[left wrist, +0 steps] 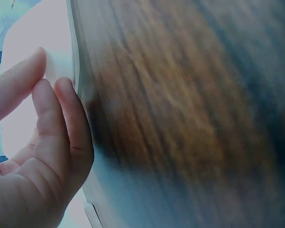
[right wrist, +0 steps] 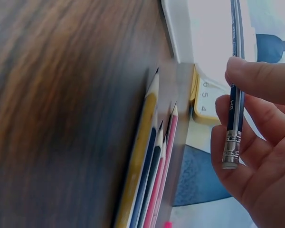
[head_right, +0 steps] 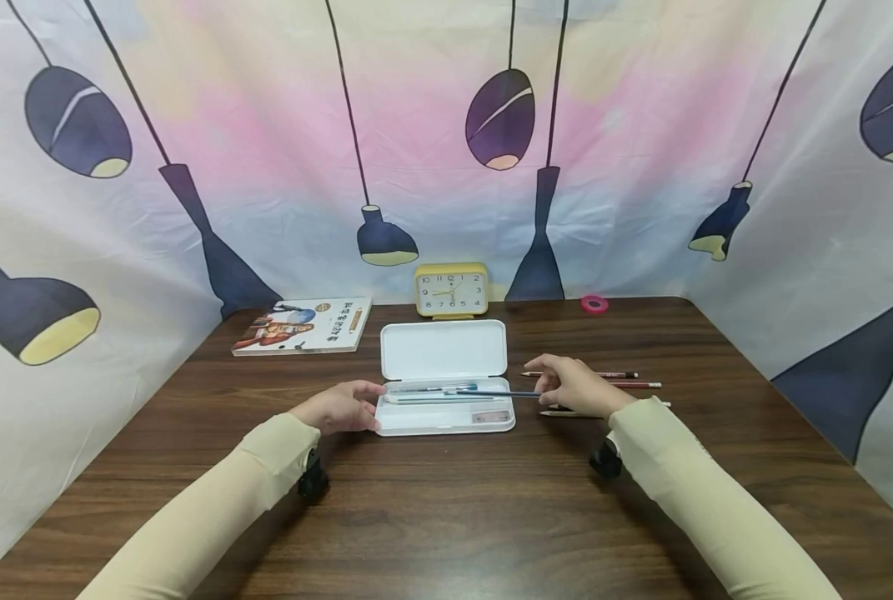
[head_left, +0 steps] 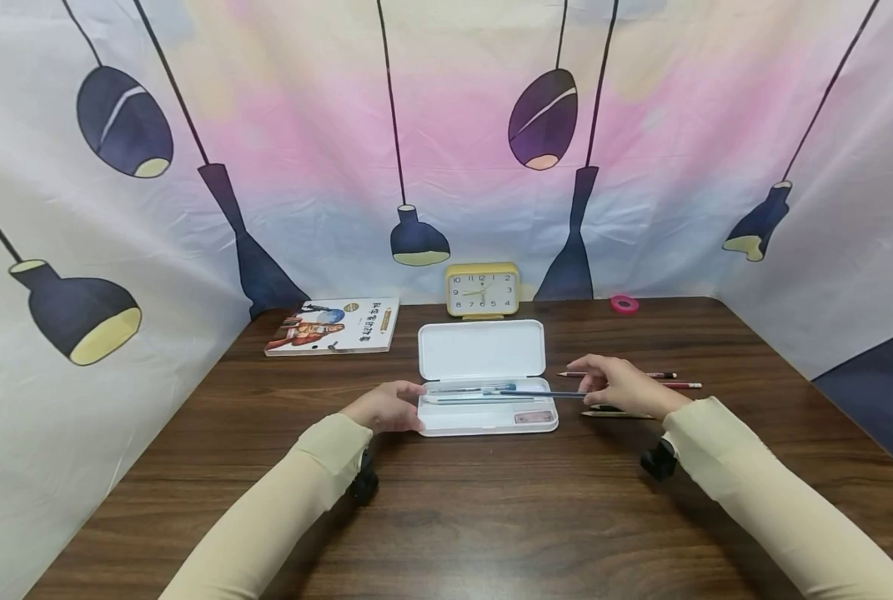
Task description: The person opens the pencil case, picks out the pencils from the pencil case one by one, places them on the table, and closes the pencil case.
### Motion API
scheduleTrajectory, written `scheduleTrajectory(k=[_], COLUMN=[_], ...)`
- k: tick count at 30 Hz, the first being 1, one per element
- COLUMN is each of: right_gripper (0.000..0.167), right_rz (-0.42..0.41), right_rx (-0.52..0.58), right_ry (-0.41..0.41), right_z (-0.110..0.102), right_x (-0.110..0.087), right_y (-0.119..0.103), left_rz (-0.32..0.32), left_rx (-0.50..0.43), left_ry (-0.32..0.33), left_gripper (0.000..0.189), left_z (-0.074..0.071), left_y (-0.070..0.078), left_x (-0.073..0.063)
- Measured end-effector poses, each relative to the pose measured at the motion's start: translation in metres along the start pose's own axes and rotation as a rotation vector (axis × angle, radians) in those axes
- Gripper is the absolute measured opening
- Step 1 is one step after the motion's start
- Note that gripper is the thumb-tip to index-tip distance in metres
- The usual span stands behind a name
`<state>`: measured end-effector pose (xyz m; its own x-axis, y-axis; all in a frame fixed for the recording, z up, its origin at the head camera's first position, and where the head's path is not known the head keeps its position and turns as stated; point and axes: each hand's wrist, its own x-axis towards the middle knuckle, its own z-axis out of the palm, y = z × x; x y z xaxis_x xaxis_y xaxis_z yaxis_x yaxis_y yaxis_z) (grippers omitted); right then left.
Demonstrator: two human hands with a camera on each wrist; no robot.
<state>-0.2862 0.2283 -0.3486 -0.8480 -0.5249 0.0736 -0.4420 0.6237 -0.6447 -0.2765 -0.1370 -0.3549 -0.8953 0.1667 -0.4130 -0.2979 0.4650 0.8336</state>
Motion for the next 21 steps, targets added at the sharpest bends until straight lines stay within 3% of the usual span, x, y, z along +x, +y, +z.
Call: scheduleTrajectory(k=[12,21], right_gripper=[0.044,0.048], right_rz=[-0.008,0.016], right_rx=[-0.041,0.038], right_ry=[0.051,0.044], right_z=[-0.008,-0.021], right_x=[-0.022,-0.039], right_y=[0.017,0.027], left_rz=[-0.002,0.008], left_rx=[-0.012,-0.009], left_ry=[-0.011,-0.009], left_gripper=[0.057,0.058], left_z=[0.001,0.0], left_y=[-0.003,-0.002], left_x=[0.002,0.001])
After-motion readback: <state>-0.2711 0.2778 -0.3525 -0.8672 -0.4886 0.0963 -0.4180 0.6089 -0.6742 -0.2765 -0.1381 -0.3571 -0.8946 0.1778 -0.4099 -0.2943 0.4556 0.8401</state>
